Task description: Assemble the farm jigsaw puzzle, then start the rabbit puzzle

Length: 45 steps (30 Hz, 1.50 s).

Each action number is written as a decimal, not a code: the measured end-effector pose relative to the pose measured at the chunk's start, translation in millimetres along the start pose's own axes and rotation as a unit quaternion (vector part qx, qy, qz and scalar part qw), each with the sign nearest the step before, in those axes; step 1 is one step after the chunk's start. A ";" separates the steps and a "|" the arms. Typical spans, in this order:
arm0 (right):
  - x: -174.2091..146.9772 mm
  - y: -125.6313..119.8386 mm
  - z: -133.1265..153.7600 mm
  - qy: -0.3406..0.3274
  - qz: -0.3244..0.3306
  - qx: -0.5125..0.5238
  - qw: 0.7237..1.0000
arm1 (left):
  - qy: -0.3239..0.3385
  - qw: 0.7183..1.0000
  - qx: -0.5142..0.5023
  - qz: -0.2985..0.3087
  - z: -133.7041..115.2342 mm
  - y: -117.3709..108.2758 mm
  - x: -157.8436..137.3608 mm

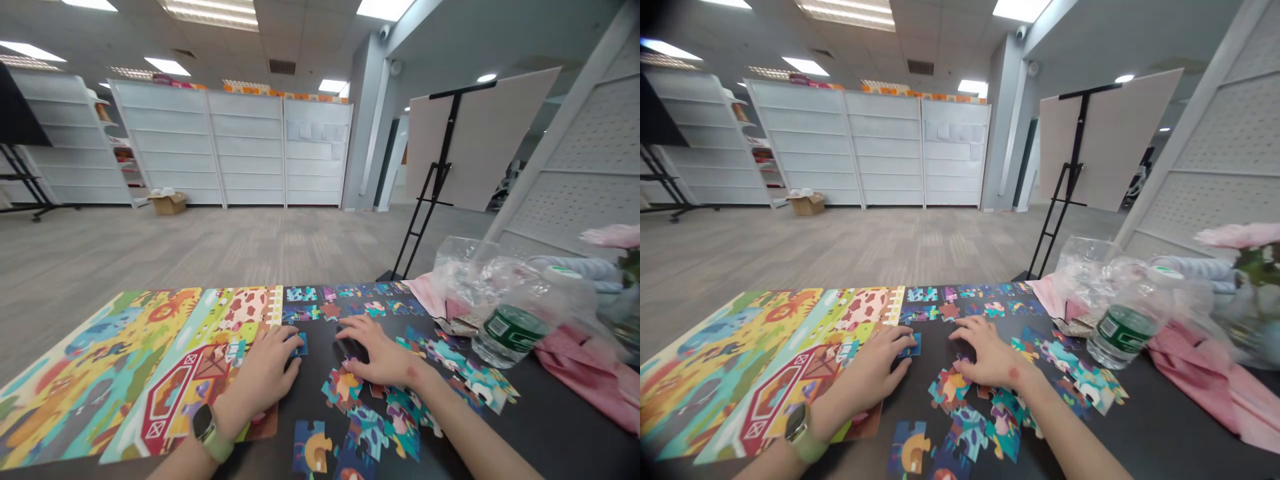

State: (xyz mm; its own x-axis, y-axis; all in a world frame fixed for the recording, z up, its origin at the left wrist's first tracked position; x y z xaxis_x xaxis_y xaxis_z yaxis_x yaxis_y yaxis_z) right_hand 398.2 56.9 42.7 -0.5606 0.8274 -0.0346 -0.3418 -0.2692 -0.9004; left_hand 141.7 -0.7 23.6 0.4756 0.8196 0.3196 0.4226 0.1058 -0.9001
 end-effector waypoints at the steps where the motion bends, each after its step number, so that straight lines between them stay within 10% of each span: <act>1: -1.2 1.3 2.3 -0.010 0.007 0.006 1.000 | 0.002 1.000 -0.002 -0.002 -3.4 0.1 -0.4; 12: 5.8 8.9 17.6 -0.020 -0.099 0.026 0.995 | 0.022 0.999 -0.024 0.018 -14.3 4.5 -1.6; 29: -0.2 8.5 25.5 -0.022 -0.048 -0.049 0.997 | 0.134 0.981 -0.111 0.089 -51.7 -4.3 -2.2; 45: 4.9 2.5 -12.0 0.054 -0.026 0.001 0.998 | 0.055 0.997 -0.013 0.054 -25.0 8.5 6.4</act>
State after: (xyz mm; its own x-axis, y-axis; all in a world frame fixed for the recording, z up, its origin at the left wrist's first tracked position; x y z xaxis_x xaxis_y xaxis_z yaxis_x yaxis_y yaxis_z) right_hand 403.7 66.2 35.0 -0.4572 0.8887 -0.0354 -0.3700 -0.2262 -0.9011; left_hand 167.6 -8.6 25.4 0.6000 0.7586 0.2538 0.3838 0.0054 -0.9234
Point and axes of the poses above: each hand's wrist, its own x-axis towards the middle knuckle, its own y-axis out of the palm, z = x × y, the point moved 2 cm from there along x, towards the middle knuckle, and after that the axes turned 8 degrees about y, right-handed, at the moved point
